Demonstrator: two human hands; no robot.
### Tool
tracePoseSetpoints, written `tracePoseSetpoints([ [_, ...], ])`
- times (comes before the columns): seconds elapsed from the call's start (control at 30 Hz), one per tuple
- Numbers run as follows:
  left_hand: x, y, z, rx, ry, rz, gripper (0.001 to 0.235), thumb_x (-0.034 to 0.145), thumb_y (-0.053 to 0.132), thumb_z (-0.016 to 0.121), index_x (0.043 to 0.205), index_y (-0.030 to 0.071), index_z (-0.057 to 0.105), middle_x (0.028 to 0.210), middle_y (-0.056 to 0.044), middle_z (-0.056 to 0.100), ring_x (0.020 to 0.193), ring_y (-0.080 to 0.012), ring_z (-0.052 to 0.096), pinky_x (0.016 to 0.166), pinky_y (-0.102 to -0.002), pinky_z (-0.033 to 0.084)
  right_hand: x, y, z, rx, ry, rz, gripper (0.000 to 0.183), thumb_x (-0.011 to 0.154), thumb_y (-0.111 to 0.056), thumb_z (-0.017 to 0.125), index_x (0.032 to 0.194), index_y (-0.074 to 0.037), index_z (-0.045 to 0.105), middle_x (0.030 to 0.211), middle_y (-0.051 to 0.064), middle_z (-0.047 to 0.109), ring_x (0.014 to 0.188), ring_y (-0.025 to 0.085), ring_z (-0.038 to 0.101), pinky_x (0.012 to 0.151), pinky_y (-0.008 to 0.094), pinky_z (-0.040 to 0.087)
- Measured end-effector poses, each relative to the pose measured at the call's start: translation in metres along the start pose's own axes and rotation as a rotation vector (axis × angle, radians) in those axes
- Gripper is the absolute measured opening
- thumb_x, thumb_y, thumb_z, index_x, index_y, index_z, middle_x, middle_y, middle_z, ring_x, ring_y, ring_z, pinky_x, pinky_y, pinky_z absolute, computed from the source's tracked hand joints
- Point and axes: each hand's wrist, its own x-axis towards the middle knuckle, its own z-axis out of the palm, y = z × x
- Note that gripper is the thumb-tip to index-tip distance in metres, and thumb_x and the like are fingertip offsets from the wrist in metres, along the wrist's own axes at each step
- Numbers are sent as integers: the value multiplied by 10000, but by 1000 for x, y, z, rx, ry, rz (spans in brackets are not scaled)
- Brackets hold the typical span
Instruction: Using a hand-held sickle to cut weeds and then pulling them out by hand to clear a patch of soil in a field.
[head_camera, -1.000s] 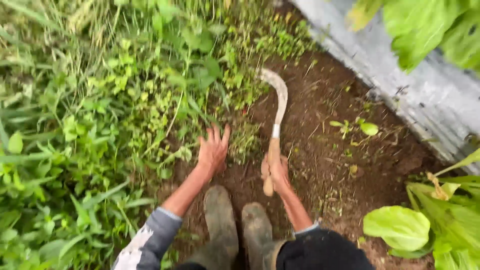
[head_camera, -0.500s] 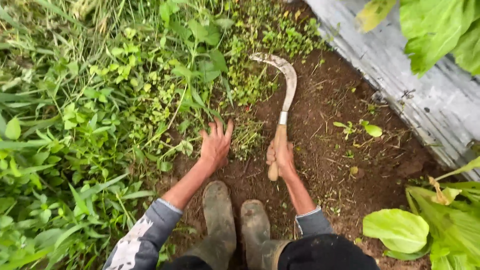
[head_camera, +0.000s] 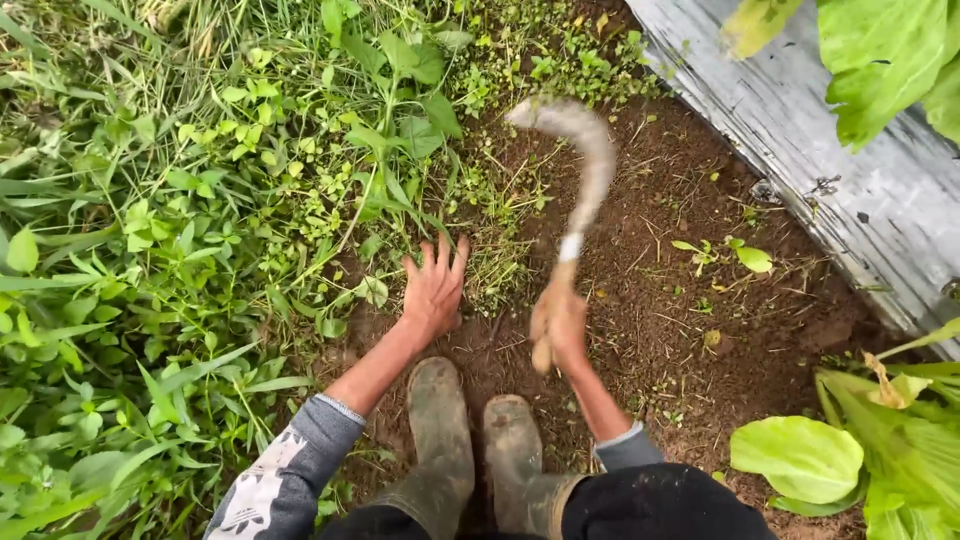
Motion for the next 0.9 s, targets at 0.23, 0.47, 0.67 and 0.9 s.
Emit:
tracePoseSetpoints([
  [0.23, 2, -3, -8, -20, 5, 7, 1222, 651, 408, 779, 1609, 52, 108, 1545, -278, 337, 1352, -402, 430, 986, -602, 450, 11, 4, -1, 26, -58, 68, 615, 1098, -598, 268, 755, -158, 525, 472, -26, 487, 351, 119, 490, 322, 254, 467],
  [0.47, -5, -2, 2, 10, -4, 13, 1182, 668, 351, 741, 1615, 53, 99, 1547, -254, 346, 1337, -369, 434, 992, -574, 456, -36, 13, 4, -79, -244, 233, 596, 1093, -559, 314, 740, -128, 526, 501, -48, 486, 376, 89, 468, 341, 252, 448],
  [0.67, 3, -3, -3, 12, 9, -4, 1186, 671, 341, 743, 1618, 52, 91, 1562, -252, 330, 1345, -367, 434, 995, -577, 461, 27, -9, 13, -57, -126, 67, 599, 1085, -566, 298, 736, -135, 522, 481, -11, 466, 377, 110, 488, 376, 260, 472],
  [0.9, -4, -5, -7, -45, 21, -4, 1167, 686, 256, 720, 1620, 51, 50, 1563, -246, 335, 1372, -378, 417, 1022, -604, 433, -7, -14, 17, -85, -163, 221, 584, 1102, -570, 318, 740, -157, 516, 482, -45, 470, 346, 100, 455, 314, 228, 418],
])
